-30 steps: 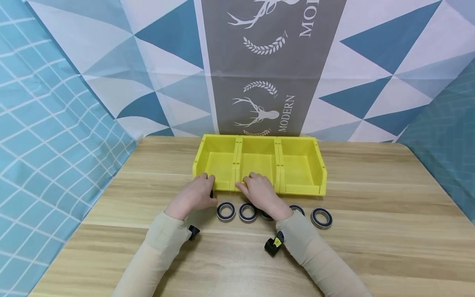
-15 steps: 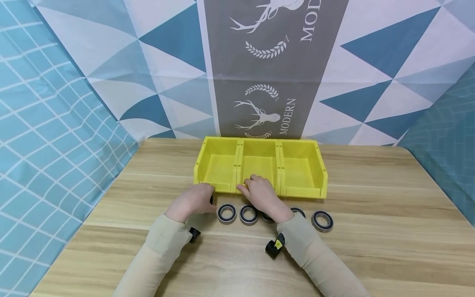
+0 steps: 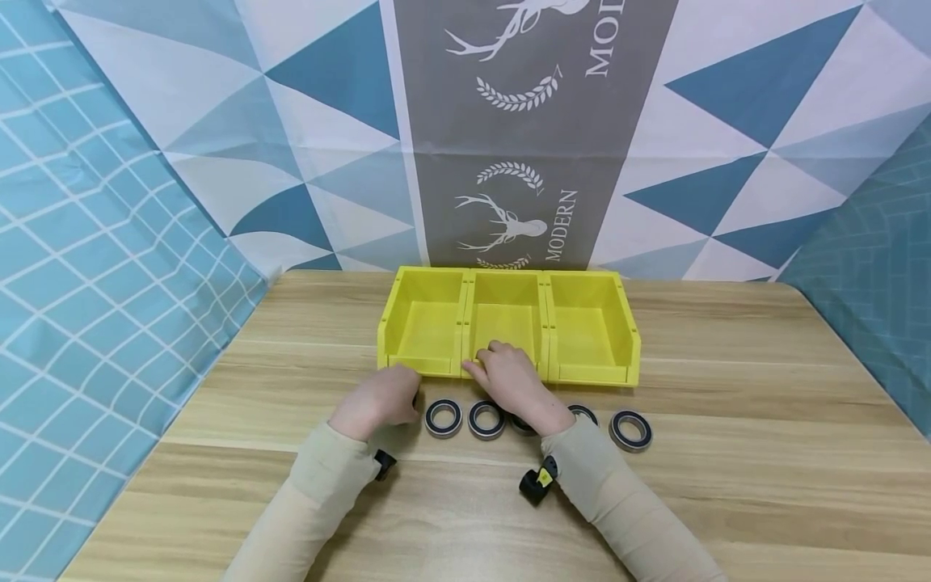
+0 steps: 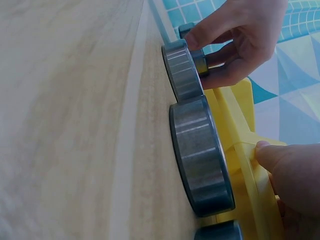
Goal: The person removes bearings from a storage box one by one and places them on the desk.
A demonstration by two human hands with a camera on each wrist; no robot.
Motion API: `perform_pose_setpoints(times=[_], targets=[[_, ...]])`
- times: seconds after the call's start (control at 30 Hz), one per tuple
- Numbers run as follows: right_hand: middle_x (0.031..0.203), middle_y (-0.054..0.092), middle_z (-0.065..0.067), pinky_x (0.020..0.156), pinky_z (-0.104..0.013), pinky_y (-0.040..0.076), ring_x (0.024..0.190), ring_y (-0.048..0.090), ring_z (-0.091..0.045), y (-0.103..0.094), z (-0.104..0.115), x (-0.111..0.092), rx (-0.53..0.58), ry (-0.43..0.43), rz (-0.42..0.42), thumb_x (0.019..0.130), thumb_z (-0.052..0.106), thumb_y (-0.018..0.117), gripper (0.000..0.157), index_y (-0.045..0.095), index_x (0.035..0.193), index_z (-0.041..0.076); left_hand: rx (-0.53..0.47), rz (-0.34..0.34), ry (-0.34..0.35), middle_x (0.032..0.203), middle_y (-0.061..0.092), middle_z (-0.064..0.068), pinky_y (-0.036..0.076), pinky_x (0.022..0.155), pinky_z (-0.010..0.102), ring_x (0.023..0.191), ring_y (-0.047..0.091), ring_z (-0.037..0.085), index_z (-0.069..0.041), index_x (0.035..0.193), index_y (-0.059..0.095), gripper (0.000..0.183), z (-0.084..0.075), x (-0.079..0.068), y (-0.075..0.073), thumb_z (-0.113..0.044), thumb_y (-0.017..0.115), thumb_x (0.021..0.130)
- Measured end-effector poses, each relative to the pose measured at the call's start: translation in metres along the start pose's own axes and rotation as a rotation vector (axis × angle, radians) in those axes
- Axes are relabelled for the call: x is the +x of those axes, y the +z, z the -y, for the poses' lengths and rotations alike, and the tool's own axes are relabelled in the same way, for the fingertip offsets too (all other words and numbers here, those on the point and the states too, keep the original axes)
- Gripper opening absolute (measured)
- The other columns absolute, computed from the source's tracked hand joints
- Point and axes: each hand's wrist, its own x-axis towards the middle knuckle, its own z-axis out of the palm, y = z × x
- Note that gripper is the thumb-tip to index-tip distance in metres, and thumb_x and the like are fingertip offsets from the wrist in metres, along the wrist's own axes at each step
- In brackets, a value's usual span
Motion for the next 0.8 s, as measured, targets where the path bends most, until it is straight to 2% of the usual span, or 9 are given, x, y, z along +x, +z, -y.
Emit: perform_pose_setpoints(times=[0.23,0.33,0.47,0.8], targets=[[0.081,0.06,-0.008,0.065,-0.037,0.047,0.073,0.057,-0.023,-0.003,0.001,-0.001,0.004,0.01,0.003,0.094,0.038,0.045,0.041,0.068,0.089,0.004,0.05,-0.059,0.014,0.068,0.056,0.007,0.045,0.053,0.031,0.058,0.05,0.018,-0.005,0.065,0.057,0.012,-0.003,0.006,0.013,-0.001,0.068,0.064],[0.081,0.06,-0.008,0.065,-0.037,0.047,0.074,0.057,-0.023,-0.002,0.001,-0.001,0.003,0.008,0.005,0.094,0.037,0.045,0.041,0.068,0.089,0.004,0.061,-0.063,0.005,0.075,0.057,0.011,0.048,0.058,0.034,0.063,0.052,0.021,-0.002,0.072,0.058,0.014,-0.004,0.006,0.016,0.0,0.069,0.064],[0.08,0.06,-0.008,0.064,-0.037,0.047,0.073,0.057,-0.023,-0.002,0.001,-0.001,0.0,-0.002,-0.006,0.093,0.037,0.046,0.04,0.068,0.088,0.004,0.042,-0.043,-0.022,0.084,0.056,0.017,0.049,0.067,0.04,0.07,0.054,0.025,0.003,0.083,0.058,0.018,-0.009,0.003,0.014,0.004,0.067,0.068],[0.079,0.059,-0.008,0.064,-0.037,0.046,0.072,0.057,-0.023,-0.001,0.001,0.0,-0.003,-0.001,-0.003,0.093,0.037,0.046,0.04,0.068,0.089,0.003,0.03,-0.061,-0.007,0.085,0.054,0.017,0.049,0.068,0.04,0.072,0.052,0.025,0.005,0.09,0.058,0.025,-0.01,0.002,0.014,0.003,0.069,0.067]])
